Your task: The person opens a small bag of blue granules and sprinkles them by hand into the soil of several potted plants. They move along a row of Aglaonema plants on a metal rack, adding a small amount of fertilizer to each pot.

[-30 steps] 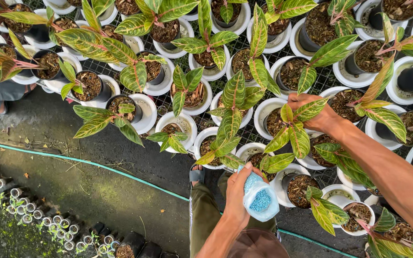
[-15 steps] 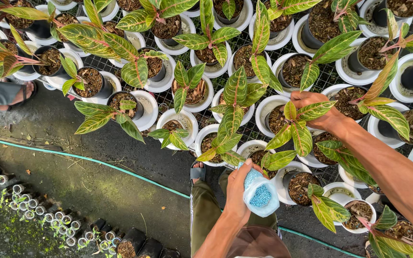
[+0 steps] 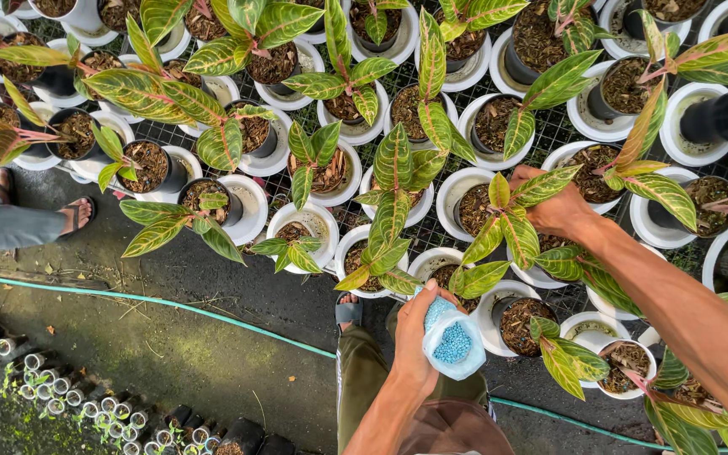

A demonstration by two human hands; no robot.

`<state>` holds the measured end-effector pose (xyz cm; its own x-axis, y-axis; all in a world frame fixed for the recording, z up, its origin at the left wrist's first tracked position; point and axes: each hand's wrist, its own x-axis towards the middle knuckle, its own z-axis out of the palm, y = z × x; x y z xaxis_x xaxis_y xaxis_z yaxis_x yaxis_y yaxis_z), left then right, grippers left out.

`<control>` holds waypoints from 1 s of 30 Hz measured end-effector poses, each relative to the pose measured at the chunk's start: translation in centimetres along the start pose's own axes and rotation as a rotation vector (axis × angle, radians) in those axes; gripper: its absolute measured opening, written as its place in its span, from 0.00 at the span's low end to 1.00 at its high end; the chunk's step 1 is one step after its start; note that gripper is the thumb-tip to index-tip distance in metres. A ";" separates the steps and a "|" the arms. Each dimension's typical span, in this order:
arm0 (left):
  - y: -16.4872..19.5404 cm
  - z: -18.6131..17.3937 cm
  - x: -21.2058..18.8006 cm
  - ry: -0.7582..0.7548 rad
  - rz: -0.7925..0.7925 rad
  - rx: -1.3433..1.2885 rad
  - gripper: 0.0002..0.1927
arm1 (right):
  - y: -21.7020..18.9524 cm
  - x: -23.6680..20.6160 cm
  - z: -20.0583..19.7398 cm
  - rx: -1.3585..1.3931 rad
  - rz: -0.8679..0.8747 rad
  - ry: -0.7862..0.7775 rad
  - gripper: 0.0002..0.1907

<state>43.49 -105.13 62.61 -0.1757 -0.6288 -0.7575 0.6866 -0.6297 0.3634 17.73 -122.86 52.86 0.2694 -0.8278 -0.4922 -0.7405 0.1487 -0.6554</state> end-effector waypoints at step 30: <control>2.8 -1.8 -1.3 0.029 0.024 -0.064 0.16 | -8.8 -11.4 -3.7 -0.150 -0.144 0.588 0.11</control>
<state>46.89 -105.24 63.62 -0.1391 -0.6291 -0.7648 0.7344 -0.5837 0.3465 18.91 -116.68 66.33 0.0208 -0.9996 0.0211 -0.8119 -0.0292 -0.5831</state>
